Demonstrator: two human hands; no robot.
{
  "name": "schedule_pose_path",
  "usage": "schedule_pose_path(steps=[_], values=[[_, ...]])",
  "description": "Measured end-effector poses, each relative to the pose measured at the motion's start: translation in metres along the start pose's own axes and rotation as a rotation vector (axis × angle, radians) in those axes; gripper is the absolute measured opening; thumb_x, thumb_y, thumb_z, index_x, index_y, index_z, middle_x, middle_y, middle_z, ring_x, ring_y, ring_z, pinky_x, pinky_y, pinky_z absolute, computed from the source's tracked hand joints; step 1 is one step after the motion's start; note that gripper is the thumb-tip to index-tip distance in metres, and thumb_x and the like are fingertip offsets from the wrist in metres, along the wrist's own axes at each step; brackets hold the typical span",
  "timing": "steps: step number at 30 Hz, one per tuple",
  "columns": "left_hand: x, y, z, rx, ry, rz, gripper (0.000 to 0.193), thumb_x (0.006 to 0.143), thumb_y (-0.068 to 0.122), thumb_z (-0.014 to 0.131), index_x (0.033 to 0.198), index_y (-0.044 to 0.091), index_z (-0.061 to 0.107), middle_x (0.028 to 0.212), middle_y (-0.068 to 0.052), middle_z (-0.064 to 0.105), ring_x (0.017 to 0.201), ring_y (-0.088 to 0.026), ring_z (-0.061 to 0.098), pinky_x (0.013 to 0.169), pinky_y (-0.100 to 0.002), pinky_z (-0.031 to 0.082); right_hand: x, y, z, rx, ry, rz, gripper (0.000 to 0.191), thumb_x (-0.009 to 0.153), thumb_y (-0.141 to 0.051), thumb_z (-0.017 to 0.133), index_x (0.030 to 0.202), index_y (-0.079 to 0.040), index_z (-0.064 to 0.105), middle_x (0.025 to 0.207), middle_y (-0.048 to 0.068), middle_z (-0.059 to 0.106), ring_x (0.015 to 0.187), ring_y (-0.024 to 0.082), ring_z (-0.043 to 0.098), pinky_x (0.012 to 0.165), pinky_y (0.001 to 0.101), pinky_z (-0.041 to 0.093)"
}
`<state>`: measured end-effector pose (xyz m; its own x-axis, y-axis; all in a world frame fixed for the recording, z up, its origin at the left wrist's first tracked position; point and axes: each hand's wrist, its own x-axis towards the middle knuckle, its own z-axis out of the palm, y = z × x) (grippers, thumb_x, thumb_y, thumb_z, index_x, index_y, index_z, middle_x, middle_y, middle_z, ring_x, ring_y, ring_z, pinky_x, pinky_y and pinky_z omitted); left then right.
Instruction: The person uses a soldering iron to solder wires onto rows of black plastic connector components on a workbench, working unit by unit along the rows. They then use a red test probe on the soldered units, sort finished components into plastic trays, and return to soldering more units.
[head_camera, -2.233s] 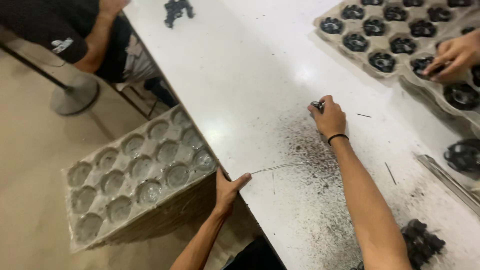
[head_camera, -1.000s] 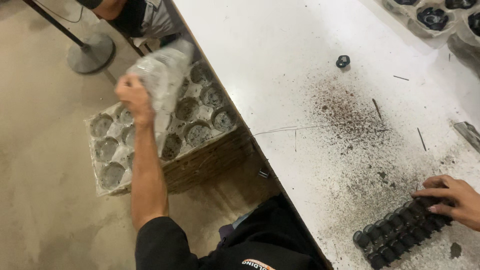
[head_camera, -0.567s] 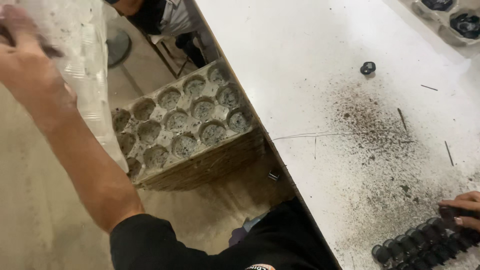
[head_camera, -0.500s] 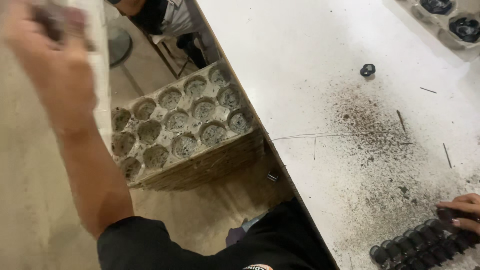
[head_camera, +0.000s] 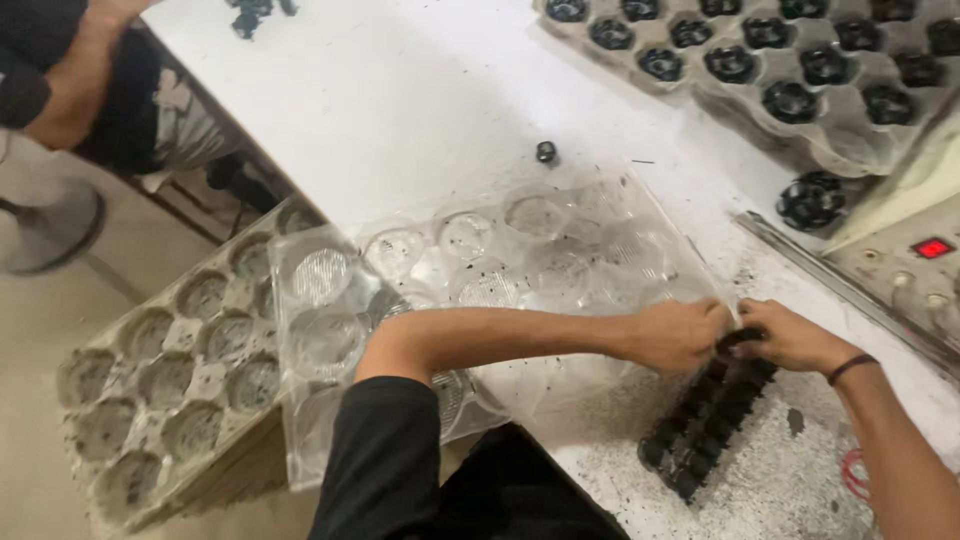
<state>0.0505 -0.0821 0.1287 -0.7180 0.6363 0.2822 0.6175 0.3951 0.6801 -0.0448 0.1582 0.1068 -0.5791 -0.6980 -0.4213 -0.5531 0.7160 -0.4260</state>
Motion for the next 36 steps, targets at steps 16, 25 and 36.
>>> schedule_pose_path(steps=[16,25,36], values=[[-0.034,-0.144,-0.104,0.593,0.058,-0.271,0.059,0.092,0.046,0.067,0.149,0.036,0.052,0.168,-0.011,0.028,0.142,-0.041,0.04,0.11,-0.056,0.038,0.031,-0.046,-0.023,-0.196,0.442,0.265,0.027,0.093,-0.025,0.073,0.12,-0.022,0.074,0.12,0.004,0.065,0.115,0.024,0.06,0.099,0.0402,0.052],[-0.03,-0.16,-0.095,0.612,0.099,-0.293,0.064,0.087,0.041,0.073,0.148,0.037,0.053,0.164,-0.011,0.031,0.14,-0.042,0.042,0.108,-0.056,0.042,-0.039,-0.056,0.031,0.016,-0.118,-0.052,0.049,0.079,0.0,0.069,0.122,-0.022,0.077,0.131,0.005,0.058,0.127,0.023,0.05,0.111,0.0396,0.04],[-0.014,-0.14,-0.092,0.603,0.115,-0.305,0.067,0.084,0.04,0.075,0.147,0.039,0.051,0.163,-0.012,0.034,0.139,-0.042,0.044,0.109,-0.054,0.042,0.024,-0.101,-0.046,-0.054,0.371,0.059,0.035,0.086,-0.02,0.076,0.121,-0.024,0.076,0.123,0.005,0.061,0.123,0.026,0.05,0.11,0.0413,0.044]])
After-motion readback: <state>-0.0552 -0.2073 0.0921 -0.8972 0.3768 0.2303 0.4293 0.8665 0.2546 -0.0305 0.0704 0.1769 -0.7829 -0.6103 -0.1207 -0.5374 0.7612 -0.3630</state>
